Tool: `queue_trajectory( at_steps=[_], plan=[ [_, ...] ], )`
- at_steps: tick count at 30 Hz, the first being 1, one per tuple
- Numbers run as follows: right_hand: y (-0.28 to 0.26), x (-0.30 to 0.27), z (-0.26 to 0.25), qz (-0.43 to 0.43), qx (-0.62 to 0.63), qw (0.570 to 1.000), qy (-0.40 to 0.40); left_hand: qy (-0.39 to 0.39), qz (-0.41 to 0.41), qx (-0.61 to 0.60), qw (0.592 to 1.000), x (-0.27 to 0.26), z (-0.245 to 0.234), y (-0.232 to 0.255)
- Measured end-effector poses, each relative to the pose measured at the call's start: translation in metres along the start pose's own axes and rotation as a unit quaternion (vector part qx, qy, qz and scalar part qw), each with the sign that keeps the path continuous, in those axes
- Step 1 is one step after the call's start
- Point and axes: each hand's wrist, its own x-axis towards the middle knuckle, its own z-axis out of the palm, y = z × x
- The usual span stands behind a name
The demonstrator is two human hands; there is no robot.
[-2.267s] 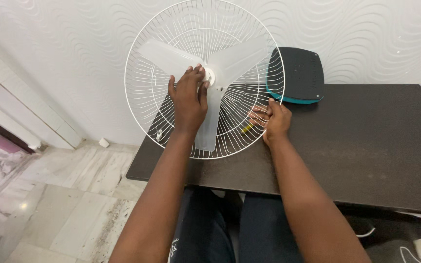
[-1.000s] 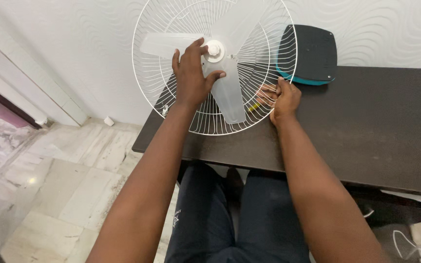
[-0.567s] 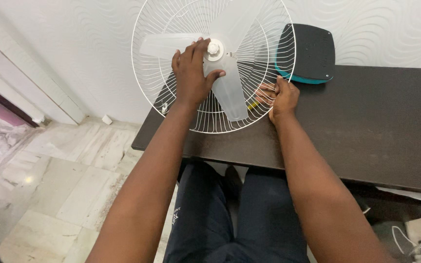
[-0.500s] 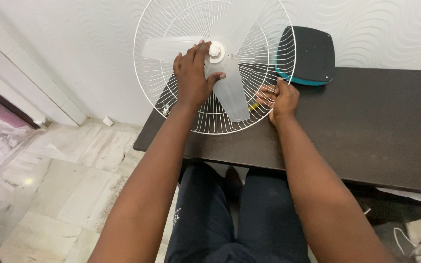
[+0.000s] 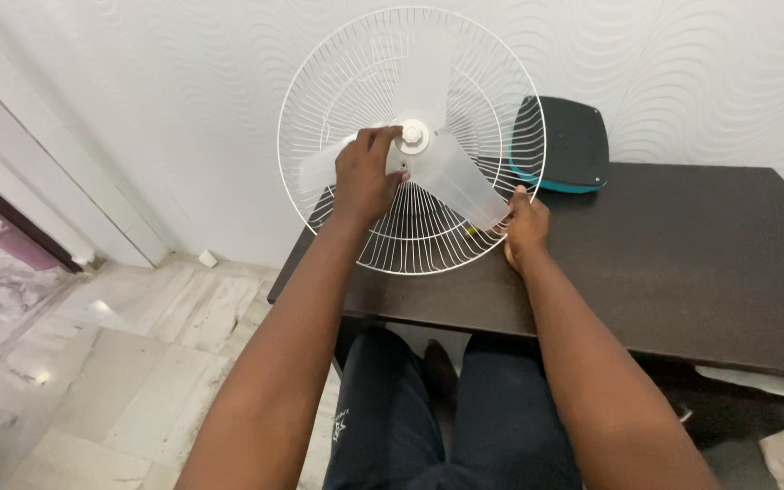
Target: The person assembles a table fan by attaching the front grill, inserting the fan blade, and securing it with a central cap. They then attach the fan head to the base and adjust the tilt.
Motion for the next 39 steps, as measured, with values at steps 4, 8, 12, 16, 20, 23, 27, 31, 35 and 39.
queue_trajectory(
  at_steps=[4, 8, 12, 16, 20, 23, 27, 31, 35, 39],
  plan=[
    [0.011, 0.001, -0.004, -0.005, -0.023, 1.0, 0.012, -0.001, -0.003, -0.012, 1.0, -0.003, -0.01, 0.001],
    [0.011, 0.003, -0.006, -0.026, -0.036, 0.999, -0.001, -0.008, 0.014, -0.029, 0.999, 0.0, -0.013, -0.001],
    [0.007, -0.001, -0.005, -0.009, -0.045, 0.999, 0.01, -0.009, 0.038, -0.06, 0.997, 0.005, -0.01, -0.005],
    [0.0, -0.006, -0.001, -0.004, -0.057, 0.998, 0.016, -0.033, 0.023, -0.061, 0.997, 0.006, -0.011, -0.009],
    [-0.003, -0.009, 0.002, -0.003, -0.061, 0.998, 0.029, -0.04, 0.041, -0.061, 0.997, 0.012, -0.014, -0.013],
    [-0.004, -0.01, 0.002, 0.005, -0.058, 0.998, 0.027, -0.065, 0.009, -0.077, 0.995, 0.017, -0.012, -0.012],
    [-0.004, -0.009, 0.0, 0.002, -0.051, 0.999, 0.016, -0.076, 0.002, -0.093, 0.993, 0.018, -0.008, -0.014],
    [-0.002, -0.008, -0.001, 0.003, -0.071, 0.997, 0.02, -0.069, 0.008, -0.081, 0.994, 0.019, -0.007, -0.015],
    [-0.001, -0.006, 0.002, -0.002, -0.058, 0.998, 0.02, -0.058, 0.034, -0.083, 0.994, 0.02, -0.011, -0.014],
    [0.003, -0.006, -0.003, 0.001, -0.053, 0.998, 0.02, -0.088, -0.015, -0.098, 0.991, 0.016, -0.008, -0.014]
  ],
)
